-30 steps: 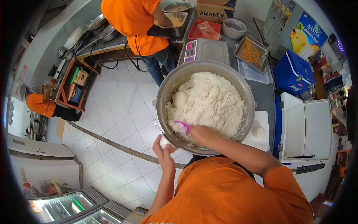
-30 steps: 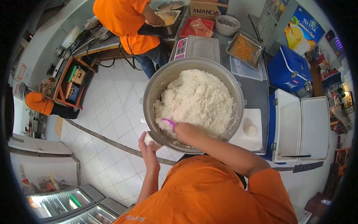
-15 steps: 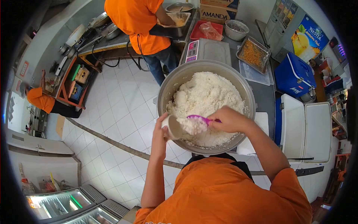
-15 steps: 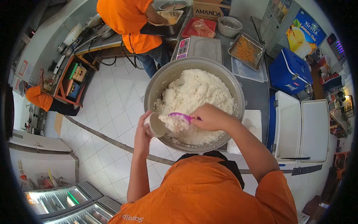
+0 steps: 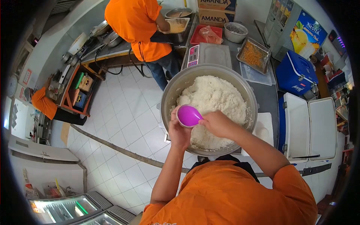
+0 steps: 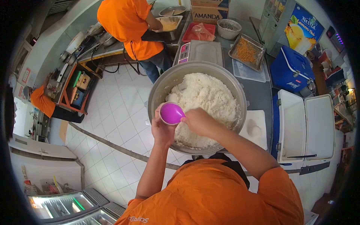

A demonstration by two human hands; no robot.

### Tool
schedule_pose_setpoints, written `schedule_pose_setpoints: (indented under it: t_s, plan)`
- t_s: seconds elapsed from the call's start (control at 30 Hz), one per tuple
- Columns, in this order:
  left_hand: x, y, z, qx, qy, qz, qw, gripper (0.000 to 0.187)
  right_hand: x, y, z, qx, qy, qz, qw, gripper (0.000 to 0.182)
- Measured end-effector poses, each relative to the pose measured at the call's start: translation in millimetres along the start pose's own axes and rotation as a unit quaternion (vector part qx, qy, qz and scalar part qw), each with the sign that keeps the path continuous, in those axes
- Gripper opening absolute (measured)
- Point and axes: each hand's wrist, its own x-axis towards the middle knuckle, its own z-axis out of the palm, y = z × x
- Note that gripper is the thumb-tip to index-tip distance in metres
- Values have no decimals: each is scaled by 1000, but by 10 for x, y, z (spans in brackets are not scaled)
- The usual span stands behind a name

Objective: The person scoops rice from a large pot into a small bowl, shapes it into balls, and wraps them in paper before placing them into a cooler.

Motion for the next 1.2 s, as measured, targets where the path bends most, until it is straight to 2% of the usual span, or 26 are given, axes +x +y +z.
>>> schedule_pose_setpoints:
  t_s: [0.03, 0.07, 0.1, 0.13, 0.17, 0.2, 0.27, 0.4, 0.47, 0.57, 0.63, 0.7, 0.8, 0.9, 1.03, 1.1, 1.13, 1.17, 1.2]
  plan:
    - [6, 29, -26, 22, 34, 6, 999, 51, 71, -45, -51, -55, 0, -12, 998, 25]
    - [15, 54, -93, 50, 36, 71, 996, 55, 179, 3, -95, -66, 10, -22, 998, 24]
    - [37, 88, -172, 52, 39, 71, 995, 55, 313, 36, -111, -64, 8, -23, 998, 24]
    - [42, 114, -261, 125, 83, 204, 967, 58, 457, 61, -93, -120, 61, 16, 991, 23]
    - [35, 106, -334, 196, 124, 331, 915, 61, 603, 98, -48, -176, 113, 55, 976, 22]
    - [35, 75, -390, 197, 126, 331, 914, 61, 818, 205, 80, -176, 111, 54, 977, 22]
    - [62, 27, -468, 286, 163, 428, 842, 67, 1263, 421, 392, -258, 114, 65, 957, 22]
    - [81, -32, -577, 301, 157, 447, 827, 67, 1494, 281, 543, -234, 80, 37, 968, 22]
    - [108, -41, -607, 406, 158, 499, 749, 67, 1468, 125, 545, -249, -73, 23, 966, 25]
    - [121, -27, -583, 427, 144, 514, 730, 66, 1234, 52, 777, -226, -33, -23, 973, 21]
    - [126, -16, -567, 447, 149, 518, 714, 66, 1039, 28, 714, -231, -57, -38, 971, 20]
    - [99, 1, -585, 473, 150, 517, 698, 65, 845, 101, 706, -262, -86, -116, 954, 19]
    - [94, 2, -567, 489, 133, 521, 687, 64, 619, 287, 711, -279, -129, -163, 937, 18]
    - [95, 18, -524, 509, 125, 520, 675, 62, 332, 435, 685, -289, -163, -193, 923, 18]
    - [88, 29, -495, 536, 111, 528, 649, 62, 16, 749, 520, -297, -218, -176, 913, 17]
    - [76, 10, -506, 537, 102, 533, 646, 61, -102, 966, 269, -163, -277, -170, 931, 20]
    - [80, 3, -504, 526, 98, 527, 660, 61, -141, 1144, 149, -165, -273, -166, 933, 20]
    - [82, 18, -503, 514, 94, 521, 674, 61, -169, 1323, 35, -102, -319, -136, 932, 21]
    - [42, 65, -499, 532, 75, 479, 694, 58, -178, 1432, -74, -40, -360, -105, 926, 21]
